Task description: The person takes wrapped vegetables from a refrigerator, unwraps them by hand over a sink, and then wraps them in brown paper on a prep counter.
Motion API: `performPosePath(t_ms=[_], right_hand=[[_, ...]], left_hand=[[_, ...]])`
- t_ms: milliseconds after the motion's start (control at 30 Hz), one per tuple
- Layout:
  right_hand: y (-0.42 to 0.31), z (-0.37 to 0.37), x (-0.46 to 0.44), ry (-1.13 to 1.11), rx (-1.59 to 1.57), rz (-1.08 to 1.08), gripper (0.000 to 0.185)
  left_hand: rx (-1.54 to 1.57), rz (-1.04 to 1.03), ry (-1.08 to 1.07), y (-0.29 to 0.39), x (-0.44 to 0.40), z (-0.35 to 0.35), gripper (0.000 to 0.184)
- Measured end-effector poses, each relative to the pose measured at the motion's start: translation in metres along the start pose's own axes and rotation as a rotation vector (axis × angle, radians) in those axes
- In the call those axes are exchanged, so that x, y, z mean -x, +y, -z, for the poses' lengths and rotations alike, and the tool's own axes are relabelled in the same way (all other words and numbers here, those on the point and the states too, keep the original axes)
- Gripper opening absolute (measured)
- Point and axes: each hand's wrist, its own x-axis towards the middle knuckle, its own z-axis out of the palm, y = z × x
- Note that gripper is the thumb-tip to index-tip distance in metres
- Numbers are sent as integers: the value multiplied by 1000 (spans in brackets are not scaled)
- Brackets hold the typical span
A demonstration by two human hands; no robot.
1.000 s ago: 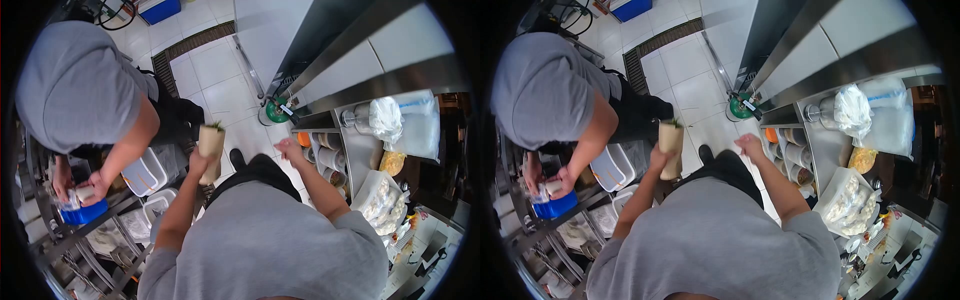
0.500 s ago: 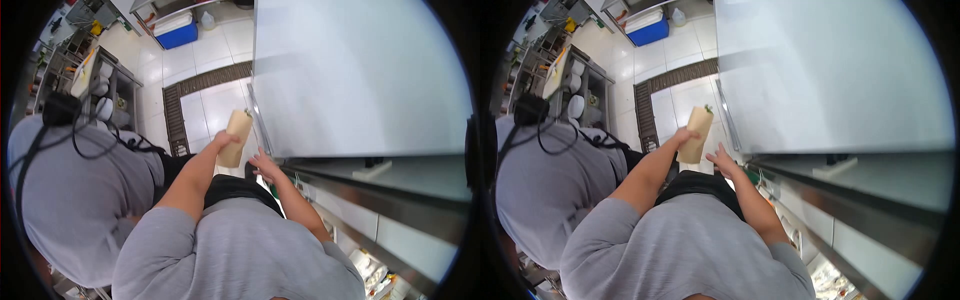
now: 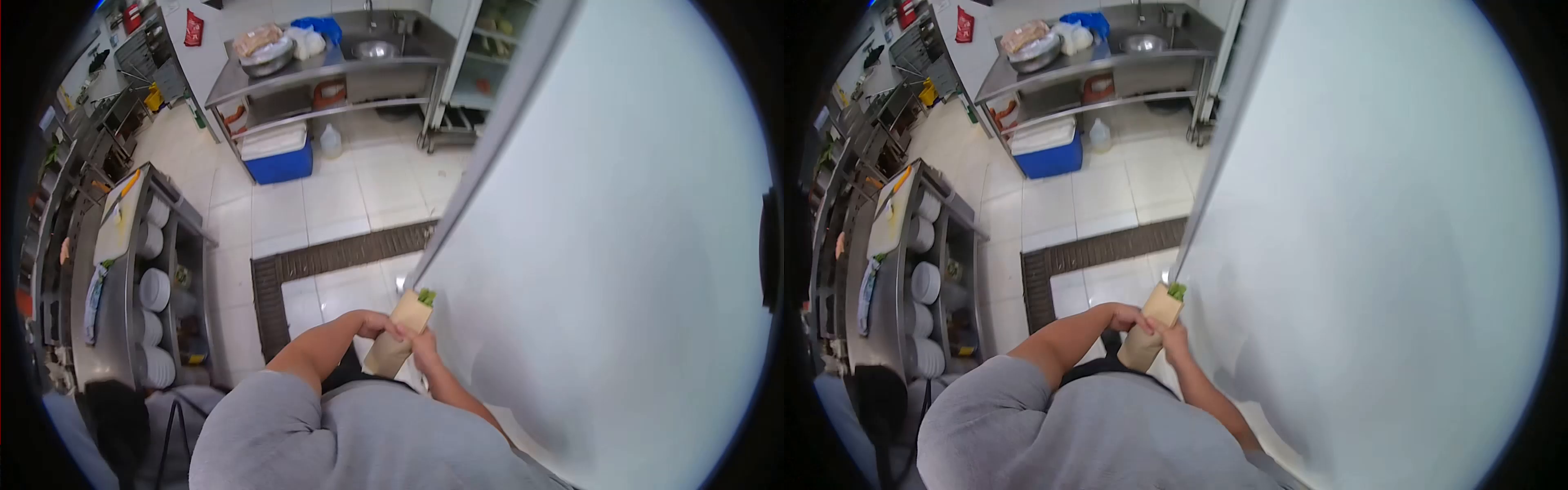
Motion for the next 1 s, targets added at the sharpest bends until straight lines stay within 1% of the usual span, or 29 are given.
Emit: performPosePath(t_ms=[33,100,133,200,233,300,333,400,433,467,500,533,567,600,633,700,767,800,900,933,1000], right_hand=[[-16,-23,-13,-7,51,24,45],[-40,-59,-30,-8,152,53,45],[-49,-77,-45,7,145,76,46],[-62,-103,-67,39,130,98,47],[-73,-109,-77,42,220,124,47],[-89,-119,-93,38,383,154,48],[-90,-116,-119,14,388,174,49],[-71,-100,-161,-26,377,186,51],[-79,-97,-166,11,502,219,52],[-96,-100,-177,51,615,259,54],[-101,-95,-188,90,615,276,56],[-104,-99,-201,130,600,295,58],[-133,-114,-200,170,597,223,61],[-162,-120,-189,207,616,127,65],[-166,-120,-192,198,608,185,64],[-181,-128,-214,177,602,357,64],[-195,-138,-242,203,575,385,63],[-203,-147,-259,230,553,405,63],[-242,-167,-298,310,479,461,59],[-255,-167,-311,335,527,434,56],[-270,-172,-334,440,600,445,53]], left_hand=[[-14,115,0,17,15,20,62],[-56,259,-89,44,34,65,58],[-85,325,-133,63,40,90,56],[53,342,-209,60,36,153,52],[130,356,-246,57,33,173,51],[71,499,-67,63,43,185,41],[39,569,26,73,47,196,36],[-152,439,466,77,34,235,26],[-258,374,671,80,25,244,21],[-469,43,901,91,26,253,22],[-699,-291,1096,105,39,266,25],[-513,-443,1079,132,57,265,23],[-308,-582,1041,161,70,243,21],[-296,-629,937,194,93,211,20],[-269,-693,839,233,112,182,18],[-579,-818,650,279,122,155,18],[-894,-715,531,334,128,133,22],[-1063,-665,454,356,125,134,24],[-1388,-553,537,393,96,158,27],[-1374,-639,551,404,89,165,24],[-1475,-530,517,429,80,184,25]])
